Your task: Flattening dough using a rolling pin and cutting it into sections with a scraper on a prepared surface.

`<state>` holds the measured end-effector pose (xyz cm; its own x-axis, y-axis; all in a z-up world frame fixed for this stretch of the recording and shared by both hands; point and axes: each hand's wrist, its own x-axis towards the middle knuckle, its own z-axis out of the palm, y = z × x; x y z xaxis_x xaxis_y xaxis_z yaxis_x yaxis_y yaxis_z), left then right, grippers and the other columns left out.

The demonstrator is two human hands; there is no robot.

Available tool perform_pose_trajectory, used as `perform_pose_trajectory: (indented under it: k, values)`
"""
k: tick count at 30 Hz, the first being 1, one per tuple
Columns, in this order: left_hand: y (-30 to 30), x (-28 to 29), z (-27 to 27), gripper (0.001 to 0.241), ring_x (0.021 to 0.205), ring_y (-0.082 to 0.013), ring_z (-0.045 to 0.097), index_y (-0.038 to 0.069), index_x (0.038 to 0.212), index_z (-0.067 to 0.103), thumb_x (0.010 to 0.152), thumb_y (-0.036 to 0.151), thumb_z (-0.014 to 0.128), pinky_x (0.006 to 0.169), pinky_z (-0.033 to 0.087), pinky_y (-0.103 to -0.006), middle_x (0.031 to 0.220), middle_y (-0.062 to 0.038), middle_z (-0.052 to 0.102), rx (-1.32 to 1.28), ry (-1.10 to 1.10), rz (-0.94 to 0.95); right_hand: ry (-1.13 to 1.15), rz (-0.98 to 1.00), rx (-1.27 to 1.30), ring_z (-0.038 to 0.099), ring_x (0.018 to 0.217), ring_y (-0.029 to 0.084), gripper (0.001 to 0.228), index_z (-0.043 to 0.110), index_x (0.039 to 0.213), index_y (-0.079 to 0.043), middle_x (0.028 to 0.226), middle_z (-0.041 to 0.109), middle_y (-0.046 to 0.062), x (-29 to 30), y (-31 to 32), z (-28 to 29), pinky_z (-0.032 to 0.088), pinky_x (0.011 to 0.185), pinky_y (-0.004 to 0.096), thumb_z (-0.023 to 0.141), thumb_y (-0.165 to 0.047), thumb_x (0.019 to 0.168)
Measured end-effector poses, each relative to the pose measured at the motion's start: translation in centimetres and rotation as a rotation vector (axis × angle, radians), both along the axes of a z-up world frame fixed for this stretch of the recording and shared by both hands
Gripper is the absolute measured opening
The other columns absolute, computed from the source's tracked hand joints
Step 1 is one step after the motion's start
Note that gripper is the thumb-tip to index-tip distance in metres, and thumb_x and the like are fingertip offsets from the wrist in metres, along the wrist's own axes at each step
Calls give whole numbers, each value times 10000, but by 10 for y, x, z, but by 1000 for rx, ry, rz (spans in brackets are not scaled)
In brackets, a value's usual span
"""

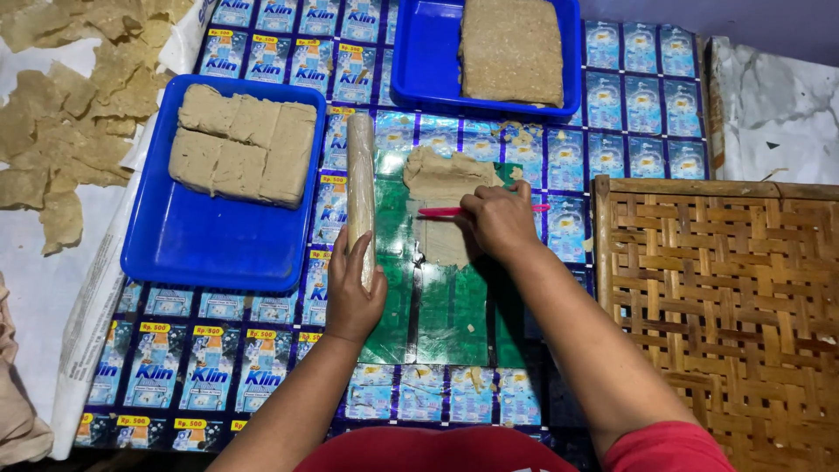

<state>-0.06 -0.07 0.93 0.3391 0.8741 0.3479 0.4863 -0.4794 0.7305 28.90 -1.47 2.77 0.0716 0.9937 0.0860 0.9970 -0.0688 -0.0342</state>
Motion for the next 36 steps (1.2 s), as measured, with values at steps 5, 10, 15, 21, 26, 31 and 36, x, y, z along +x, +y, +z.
perform_pose_trajectory:
  k: [5, 10, 15, 21, 26, 31, 36]
  values:
    - [0, 0, -5, 564, 1391, -488, 443, 147, 1443, 552, 890, 88, 639, 1101, 454, -559, 1549, -256, 384, 34, 4, 8, -21, -117, -66, 672, 974, 157, 96, 649, 927, -330, 912, 657, -91, 25, -49, 23, 353, 1022, 473, 677, -409, 879]
    - [2, 0, -7, 567, 1385, -486, 451, 143, 1441, 560, 884, 94, 650, 1100, 458, -546, 1545, -256, 391, 61, 0, 10, -98, -148, -122, 667, 972, 113, 61, 645, 918, -345, 902, 663, -111, 43, -97, 23, 347, 1054, 432, 654, -403, 901]
    - [0, 1, -11, 564, 1409, -482, 425, 142, 1446, 559, 891, 80, 641, 1121, 442, -535, 1553, -257, 382, 45, -5, 10, -96, -146, -119, 650, 936, 96, 46, 647, 930, -357, 874, 653, -121, 46, -109, 12, 342, 1085, 433, 640, -398, 910]
    - [0, 1, -8, 570, 1403, -496, 427, 129, 1444, 557, 884, 64, 643, 1119, 441, -550, 1542, -274, 387, 45, -12, 6, -57, -131, -83, 662, 941, 106, 51, 667, 929, -338, 874, 663, -106, 42, -102, 1, 357, 1073, 435, 655, -380, 903]
    - [-1, 1, -8, 571, 1410, -483, 422, 138, 1449, 558, 889, 61, 639, 1120, 444, -538, 1557, -259, 378, 43, -20, 9, -68, -110, -54, 655, 911, 106, 48, 665, 922, -352, 849, 644, -107, 34, -95, -2, 354, 1055, 438, 659, -391, 894]
    - [-1, 1, -6, 567, 1405, -488, 425, 137, 1448, 554, 893, 61, 635, 1117, 450, -542, 1555, -261, 377, 28, -24, 5, -26, -94, -48, 657, 913, 117, 58, 666, 936, -344, 860, 644, -107, 24, -86, -10, 360, 1037, 443, 668, -379, 890]
    - [0, 0, -10, 574, 1408, -477, 428, 146, 1452, 553, 889, 76, 641, 1119, 448, -536, 1561, -248, 373, 47, -16, 7, 33, -63, -28, 656, 925, 125, 62, 657, 920, -336, 867, 638, -100, 11, -77, -17, 357, 1017, 443, 677, -366, 870]
